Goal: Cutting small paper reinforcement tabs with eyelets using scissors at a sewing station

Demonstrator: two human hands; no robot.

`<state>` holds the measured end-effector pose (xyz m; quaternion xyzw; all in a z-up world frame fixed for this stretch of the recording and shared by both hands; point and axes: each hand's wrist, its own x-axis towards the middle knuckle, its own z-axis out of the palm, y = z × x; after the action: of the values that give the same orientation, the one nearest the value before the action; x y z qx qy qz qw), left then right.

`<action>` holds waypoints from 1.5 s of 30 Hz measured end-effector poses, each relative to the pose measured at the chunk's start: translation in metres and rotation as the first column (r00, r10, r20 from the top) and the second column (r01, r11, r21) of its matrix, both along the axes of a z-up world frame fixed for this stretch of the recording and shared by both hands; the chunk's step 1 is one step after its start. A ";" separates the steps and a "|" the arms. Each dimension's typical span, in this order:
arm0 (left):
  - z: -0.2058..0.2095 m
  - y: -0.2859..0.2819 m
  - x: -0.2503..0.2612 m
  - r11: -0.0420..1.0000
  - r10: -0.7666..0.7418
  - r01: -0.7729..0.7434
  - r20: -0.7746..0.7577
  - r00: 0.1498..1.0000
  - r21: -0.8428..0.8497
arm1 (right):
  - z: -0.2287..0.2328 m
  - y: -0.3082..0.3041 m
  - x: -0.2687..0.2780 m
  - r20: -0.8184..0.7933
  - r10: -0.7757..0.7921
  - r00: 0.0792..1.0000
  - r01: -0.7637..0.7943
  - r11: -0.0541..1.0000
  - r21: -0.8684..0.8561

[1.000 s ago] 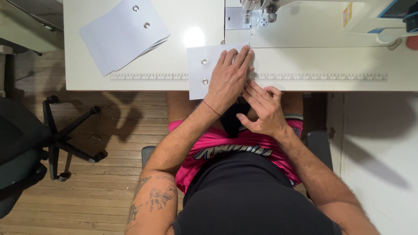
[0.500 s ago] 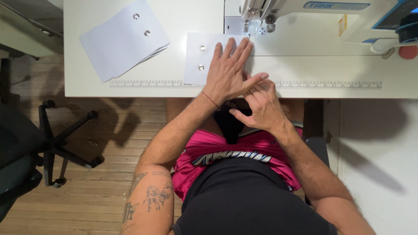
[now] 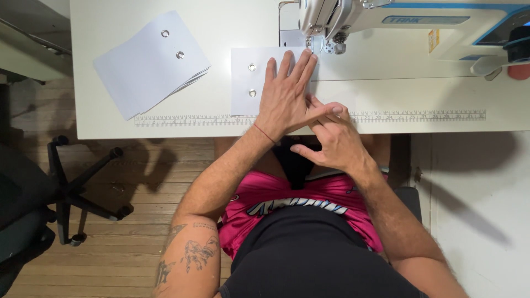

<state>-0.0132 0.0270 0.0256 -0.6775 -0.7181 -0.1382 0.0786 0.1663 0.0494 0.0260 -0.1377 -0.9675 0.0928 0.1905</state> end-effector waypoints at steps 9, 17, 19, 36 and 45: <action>0.007 0.004 0.001 1.000 0.011 -0.012 -0.075 0.997 -0.013 | 0.000 0.004 0.001 -0.049 0.032 0.998 -0.033 0.999 -0.005; 0.005 0.003 0.004 0.997 0.011 -0.021 -0.126 0.992 -0.078 | 0.004 0.002 -0.002 -0.039 0.008 0.999 -0.009 1.000 -0.028; 0.004 0.005 0.004 0.987 -0.005 0.005 0.000 1.000 -0.158 | -0.004 0.005 -0.001 -0.046 -0.022 0.999 0.019 0.997 -0.069; -0.012 0.006 -0.006 0.998 -0.003 0.008 0.103 0.995 -0.056 | 0.000 0.003 -0.005 -0.023 -0.041 0.999 0.040 0.998 -0.058; -0.018 0.007 -0.009 0.999 -0.025 0.028 0.136 0.990 -0.021 | -0.001 0.003 -0.006 -0.022 -0.046 0.999 0.044 0.998 -0.051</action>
<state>-0.0220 0.0340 0.0075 -0.6768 -0.7143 -0.1767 0.0201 0.1607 0.0525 0.0249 -0.1632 -0.9593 0.1146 0.2001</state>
